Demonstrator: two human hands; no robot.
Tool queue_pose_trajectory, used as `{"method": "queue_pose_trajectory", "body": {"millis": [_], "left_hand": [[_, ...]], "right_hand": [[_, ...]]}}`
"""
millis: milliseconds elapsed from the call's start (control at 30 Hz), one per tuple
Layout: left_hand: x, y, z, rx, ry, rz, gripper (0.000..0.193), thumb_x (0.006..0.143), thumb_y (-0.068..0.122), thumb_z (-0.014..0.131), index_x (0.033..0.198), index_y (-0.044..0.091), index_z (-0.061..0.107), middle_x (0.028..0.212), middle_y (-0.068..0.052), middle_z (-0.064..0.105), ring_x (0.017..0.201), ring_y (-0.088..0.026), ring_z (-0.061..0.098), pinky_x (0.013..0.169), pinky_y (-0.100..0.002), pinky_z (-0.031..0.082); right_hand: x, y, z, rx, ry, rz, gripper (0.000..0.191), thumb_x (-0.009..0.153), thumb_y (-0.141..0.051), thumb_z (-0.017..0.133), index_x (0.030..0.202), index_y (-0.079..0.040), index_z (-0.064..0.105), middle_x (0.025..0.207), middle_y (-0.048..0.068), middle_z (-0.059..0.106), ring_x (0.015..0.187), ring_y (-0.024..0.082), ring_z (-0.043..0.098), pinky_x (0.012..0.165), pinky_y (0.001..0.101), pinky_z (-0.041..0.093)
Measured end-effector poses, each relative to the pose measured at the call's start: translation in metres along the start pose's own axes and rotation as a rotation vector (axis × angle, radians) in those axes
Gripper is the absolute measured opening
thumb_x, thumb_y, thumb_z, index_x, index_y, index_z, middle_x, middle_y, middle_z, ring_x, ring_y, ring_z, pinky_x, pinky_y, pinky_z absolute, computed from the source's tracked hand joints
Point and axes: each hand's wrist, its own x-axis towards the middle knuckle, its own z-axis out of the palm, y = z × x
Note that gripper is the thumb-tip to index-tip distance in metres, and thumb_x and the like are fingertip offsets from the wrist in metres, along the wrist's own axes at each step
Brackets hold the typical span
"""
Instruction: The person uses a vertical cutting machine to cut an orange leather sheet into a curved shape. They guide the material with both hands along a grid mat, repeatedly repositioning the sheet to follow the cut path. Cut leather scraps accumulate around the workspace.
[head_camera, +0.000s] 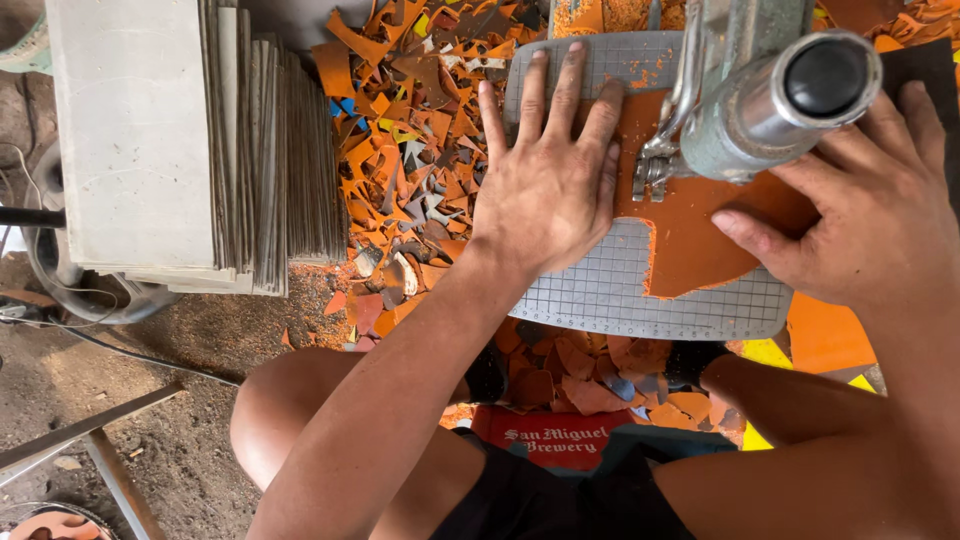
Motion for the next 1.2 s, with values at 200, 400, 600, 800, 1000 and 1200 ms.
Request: {"method": "queue_pose_trajectory", "body": {"millis": [200,400,600,800,1000,1200], "left_hand": [[0.006,-0.001,-0.004,-0.004,-0.064,-0.008,0.056,0.105,0.032,0.04,0.159,0.018,0.034,0.165,-0.022,0.022,0.155,-0.046,0.015,0.121,-0.075,0.006],[0.011,-0.002,-0.005,0.01,-0.07,-0.006,0.056,0.105,0.032,0.04,0.159,0.018,0.034,0.165,-0.022,0.021,0.154,-0.046,0.015,0.12,-0.076,0.006],[0.016,-0.003,-0.004,0.011,-0.059,-0.014,0.057,0.102,0.031,0.043,0.158,0.019,0.036,0.164,-0.022,0.024,0.153,-0.045,0.017,0.119,-0.077,0.005],[0.02,-0.005,-0.003,0.014,-0.027,-0.004,0.056,0.103,0.029,0.043,0.157,0.018,0.039,0.163,-0.021,0.03,0.153,-0.044,0.021,0.119,-0.077,0.004],[0.042,-0.019,-0.005,-0.076,0.019,0.088,0.052,0.106,0.032,0.042,0.156,0.019,0.04,0.161,-0.018,0.038,0.153,-0.041,0.025,0.117,-0.077,0.003],[0.055,-0.028,-0.005,-0.102,0.161,0.25,0.038,0.109,0.034,0.049,0.139,0.015,0.061,0.154,-0.013,0.051,0.149,-0.036,0.039,0.12,-0.072,0.015]], "right_hand": [[0.009,0.005,-0.002,0.017,0.017,-0.022,0.056,0.087,-0.055,0.083,0.125,-0.014,0.079,0.135,0.003,0.072,0.141,0.028,0.056,0.125,0.0564,0.034],[0.017,0.009,-0.002,0.106,0.048,-0.018,0.05,0.088,-0.051,0.086,0.119,-0.012,0.078,0.127,0.006,0.074,0.137,0.027,0.062,0.126,0.0545,0.037],[0.025,0.009,0.0,0.011,0.046,0.007,0.057,0.085,-0.055,0.09,0.121,-0.014,0.077,0.126,0.007,0.074,0.145,0.033,0.059,0.123,0.0595,0.038],[0.031,0.008,-0.001,0.054,0.029,0.026,0.057,0.088,-0.056,0.087,0.126,-0.016,0.075,0.138,0.008,0.07,0.151,0.036,0.053,0.122,0.0646,0.034],[0.039,0.01,-0.005,0.066,0.069,0.111,0.06,0.085,-0.045,0.086,0.136,-0.018,0.07,0.157,0.011,0.057,0.15,0.037,0.045,0.128,0.066,0.026],[0.044,0.004,-0.007,-0.048,0.138,0.337,0.061,0.089,-0.039,0.079,0.142,-0.013,0.065,0.16,0.021,0.047,0.149,0.054,0.037,0.122,0.071,0.021]]}}
